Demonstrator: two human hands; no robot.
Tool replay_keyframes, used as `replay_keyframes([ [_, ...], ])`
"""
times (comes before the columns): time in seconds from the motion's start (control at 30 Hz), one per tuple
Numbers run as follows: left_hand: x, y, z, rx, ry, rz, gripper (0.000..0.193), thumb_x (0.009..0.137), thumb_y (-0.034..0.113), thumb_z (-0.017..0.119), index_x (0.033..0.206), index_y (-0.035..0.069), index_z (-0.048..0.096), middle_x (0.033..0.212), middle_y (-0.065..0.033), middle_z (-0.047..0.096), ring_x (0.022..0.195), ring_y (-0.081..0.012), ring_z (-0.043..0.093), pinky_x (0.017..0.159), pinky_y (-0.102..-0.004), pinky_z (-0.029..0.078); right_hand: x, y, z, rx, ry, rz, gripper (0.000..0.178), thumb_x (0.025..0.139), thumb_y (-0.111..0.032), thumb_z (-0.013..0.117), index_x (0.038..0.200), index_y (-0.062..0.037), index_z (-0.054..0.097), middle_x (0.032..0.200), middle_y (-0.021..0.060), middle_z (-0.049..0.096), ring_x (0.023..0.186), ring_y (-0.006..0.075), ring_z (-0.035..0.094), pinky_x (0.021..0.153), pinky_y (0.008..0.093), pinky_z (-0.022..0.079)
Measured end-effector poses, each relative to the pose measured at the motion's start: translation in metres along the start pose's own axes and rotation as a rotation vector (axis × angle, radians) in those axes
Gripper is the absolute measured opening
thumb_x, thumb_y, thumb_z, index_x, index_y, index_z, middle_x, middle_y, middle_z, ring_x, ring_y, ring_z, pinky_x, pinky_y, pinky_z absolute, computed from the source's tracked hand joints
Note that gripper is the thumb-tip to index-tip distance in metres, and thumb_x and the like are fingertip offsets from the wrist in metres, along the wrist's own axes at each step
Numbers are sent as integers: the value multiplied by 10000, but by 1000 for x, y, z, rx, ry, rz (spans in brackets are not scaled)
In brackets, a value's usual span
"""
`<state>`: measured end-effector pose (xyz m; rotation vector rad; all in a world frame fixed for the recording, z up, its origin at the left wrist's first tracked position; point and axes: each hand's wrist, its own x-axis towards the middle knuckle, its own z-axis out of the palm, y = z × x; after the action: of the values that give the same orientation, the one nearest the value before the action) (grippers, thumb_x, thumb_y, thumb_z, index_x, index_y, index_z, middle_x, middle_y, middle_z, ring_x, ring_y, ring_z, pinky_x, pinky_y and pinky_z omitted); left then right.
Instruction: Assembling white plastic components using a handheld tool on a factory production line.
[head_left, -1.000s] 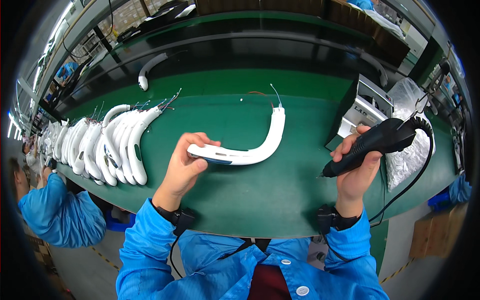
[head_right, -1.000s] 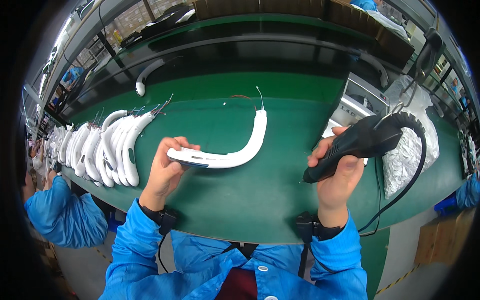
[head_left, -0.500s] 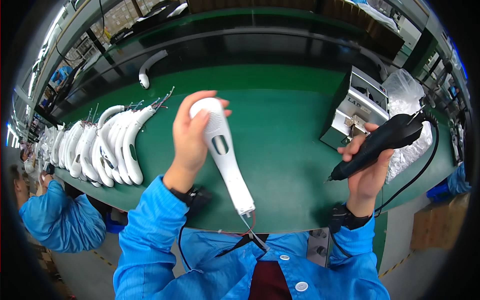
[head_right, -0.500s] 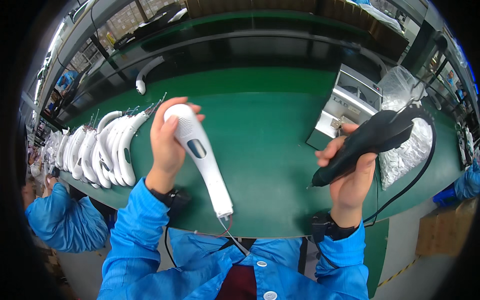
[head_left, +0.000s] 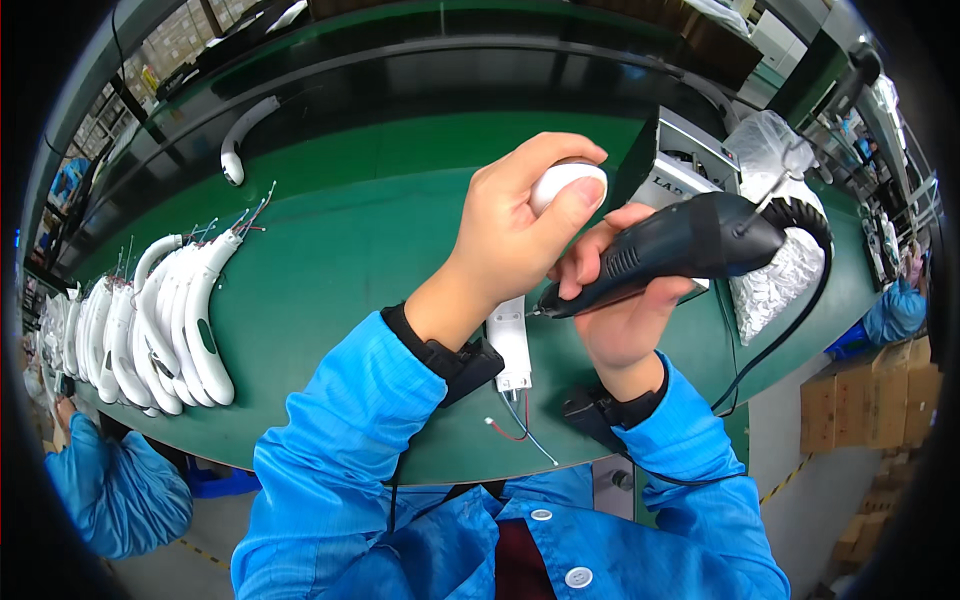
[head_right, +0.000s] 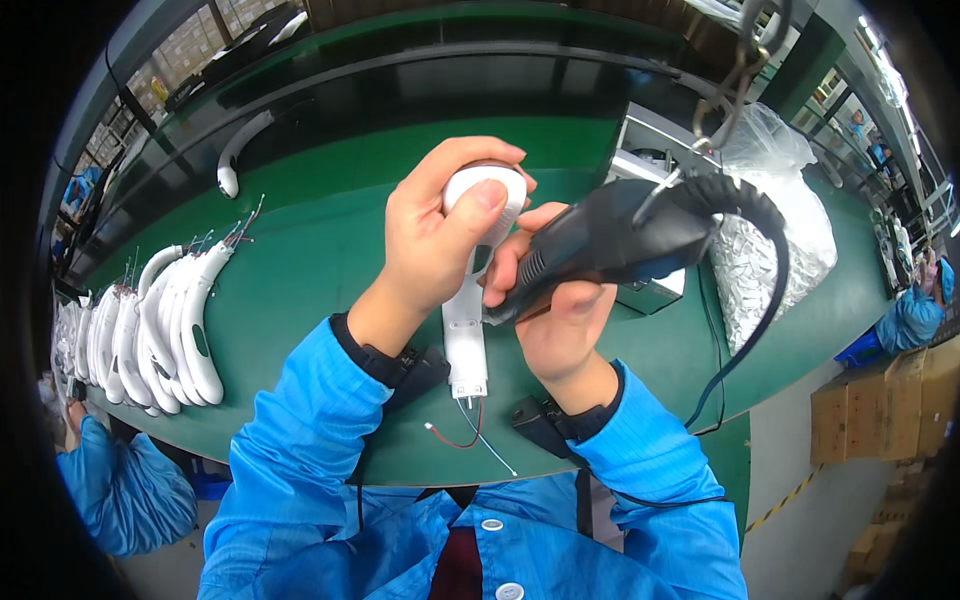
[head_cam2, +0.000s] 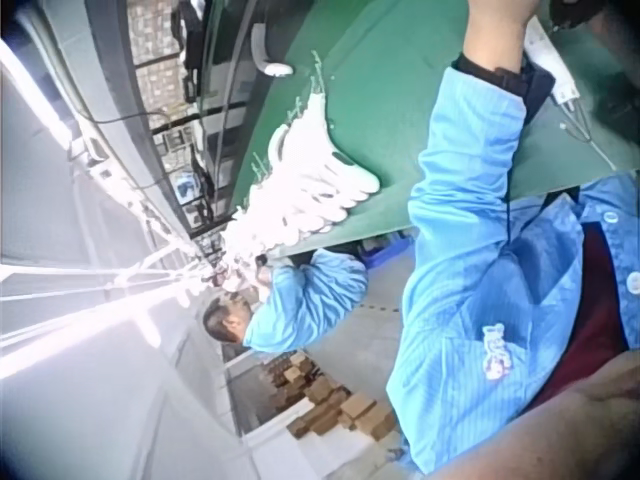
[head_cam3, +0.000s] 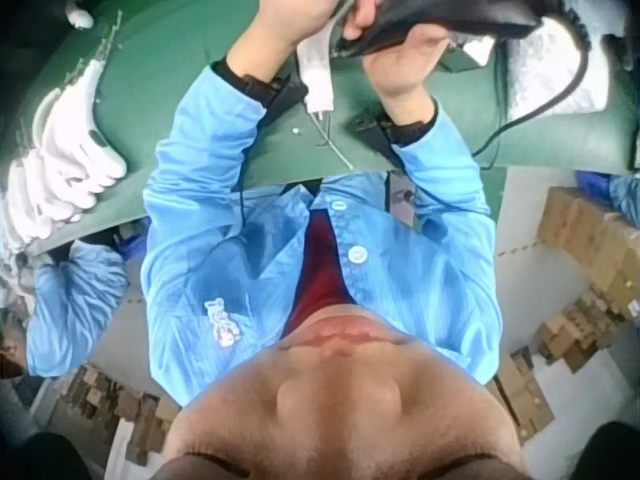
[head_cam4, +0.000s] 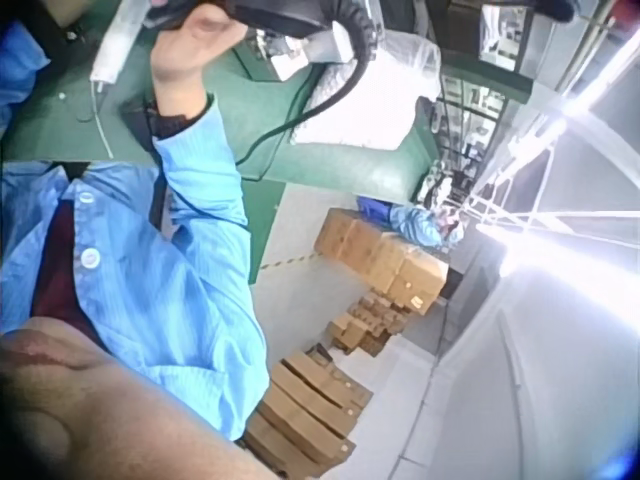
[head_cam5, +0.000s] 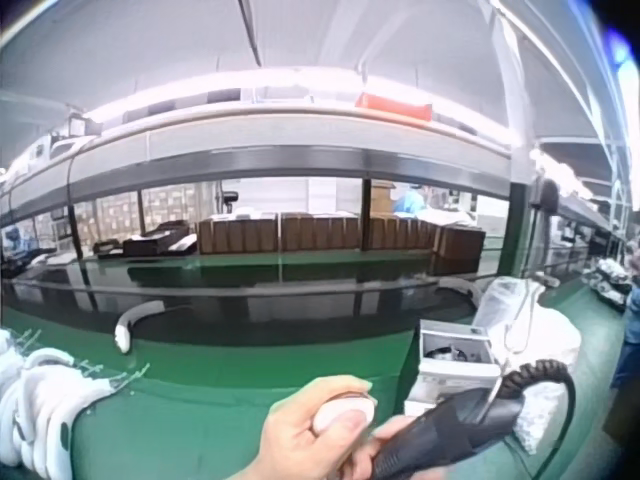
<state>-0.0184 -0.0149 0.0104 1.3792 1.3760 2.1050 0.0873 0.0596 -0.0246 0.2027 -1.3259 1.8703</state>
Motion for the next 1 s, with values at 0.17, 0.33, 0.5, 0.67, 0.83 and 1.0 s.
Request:
replay_keyframes([
  [0.17, 5, 4, 2, -44, -61, -33, 267, 885, 207, 581, 1066, 10, 583, 880, -78, 629, 653, -96, 604, 561, -213, 489, -1, 0, 4, 55, 32, 71, 862, 700, -752, 570, 1133, -15, 461, 720, 64, 555, 592, 130, 548, 588, 267, 471],
  [0.33, 8, -6, -4, -70, -4, 26, 204, 871, 138, 594, 1032, 15, 568, 685, -77, 617, 436, -74, 555, 359, -214, 440, 1, 10, 12, 28, 20, 92, 859, 694, -750, 579, 1136, -23, 461, 722, 59, 556, 592, 131, 542, 571, 256, 459],
  [0.5, 0, 12, -15, -103, 0, -187, 234, 878, 167, 587, 1075, 41, 567, 789, -78, 630, 476, -54, 557, 393, -199, 445, -7, 26, 20, 53, 104, 168, 854, 691, -736, 599, 1147, -30, 448, 702, 48, 541, 599, 137, 543, 541, 248, 446],
  [0.67, 1, 2, -7, 99, 86, 94, 223, 813, 140, 628, 1006, 38, 581, 792, -115, 633, 545, -171, 636, 467, -295, 492, -26, 35, -29, 287, 70, 222, 683, 807, -636, 550, 1316, -208, 396, 997, -15, 514, 765, 95, 492, 596, 244, 413],
  [0.83, 2, 4, -5, 106, 146, 91, 184, 805, 147, 583, 941, 26, 552, 763, -142, 586, 551, -256, 608, 527, -348, 486, -10, 29, -9, 29, 64, 94, 743, 796, -718, 493, 1171, -82, 406, 783, 0, 448, 631, 67, 427, 577, 180, 354],
  [1.0, -1, 16, -18, 171, 128, 86, 183, 815, 153, 575, 944, 26, 550, 787, -149, 589, 569, -260, 609, 534, -358, 484, -6, 39, -7, 79, 3, 103, 757, 787, -726, 498, 1162, -76, 408, 779, 3, 449, 630, 75, 431, 583, 196, 355],
])
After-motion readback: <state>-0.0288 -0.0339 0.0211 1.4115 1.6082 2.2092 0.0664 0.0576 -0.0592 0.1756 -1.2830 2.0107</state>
